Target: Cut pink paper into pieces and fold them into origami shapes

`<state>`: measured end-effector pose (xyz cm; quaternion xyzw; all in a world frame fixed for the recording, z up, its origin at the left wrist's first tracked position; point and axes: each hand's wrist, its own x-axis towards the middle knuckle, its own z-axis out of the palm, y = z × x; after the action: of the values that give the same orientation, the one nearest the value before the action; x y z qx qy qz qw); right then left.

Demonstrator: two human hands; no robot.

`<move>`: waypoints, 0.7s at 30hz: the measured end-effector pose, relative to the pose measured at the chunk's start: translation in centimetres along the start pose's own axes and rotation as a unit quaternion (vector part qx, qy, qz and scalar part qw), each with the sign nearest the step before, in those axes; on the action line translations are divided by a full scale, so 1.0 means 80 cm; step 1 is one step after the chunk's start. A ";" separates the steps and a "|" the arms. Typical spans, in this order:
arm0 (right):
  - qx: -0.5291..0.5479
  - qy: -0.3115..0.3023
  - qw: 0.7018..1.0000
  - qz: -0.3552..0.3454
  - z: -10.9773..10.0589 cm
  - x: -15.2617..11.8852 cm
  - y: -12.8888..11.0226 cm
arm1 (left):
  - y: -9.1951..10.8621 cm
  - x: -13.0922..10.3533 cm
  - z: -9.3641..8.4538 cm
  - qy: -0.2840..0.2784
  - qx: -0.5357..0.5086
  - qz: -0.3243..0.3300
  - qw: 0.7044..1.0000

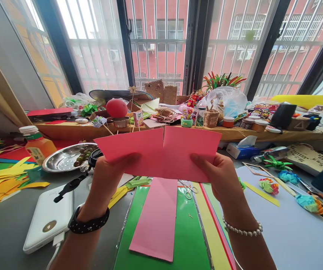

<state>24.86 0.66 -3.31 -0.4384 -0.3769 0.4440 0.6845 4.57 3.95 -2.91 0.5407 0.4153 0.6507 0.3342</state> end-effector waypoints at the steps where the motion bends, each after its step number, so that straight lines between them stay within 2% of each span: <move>1: 0.003 0.000 1.000 -0.002 0.000 0.000 0.000 | -0.001 0.000 0.001 0.009 -0.014 0.004 1.000; 10: 0.021 0.016 1.000 -0.013 0.005 -0.003 0.002 | -0.002 -0.003 0.008 0.059 -0.074 0.018 0.995; 21: 0.026 0.013 0.999 -0.013 0.004 0.000 0.005 | -0.002 -0.004 0.011 0.069 -0.071 0.021 0.995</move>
<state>24.45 0.86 -3.55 -0.4215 -0.3614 0.4392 0.7063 5.52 3.90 -3.15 0.4780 0.3788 0.7210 0.3288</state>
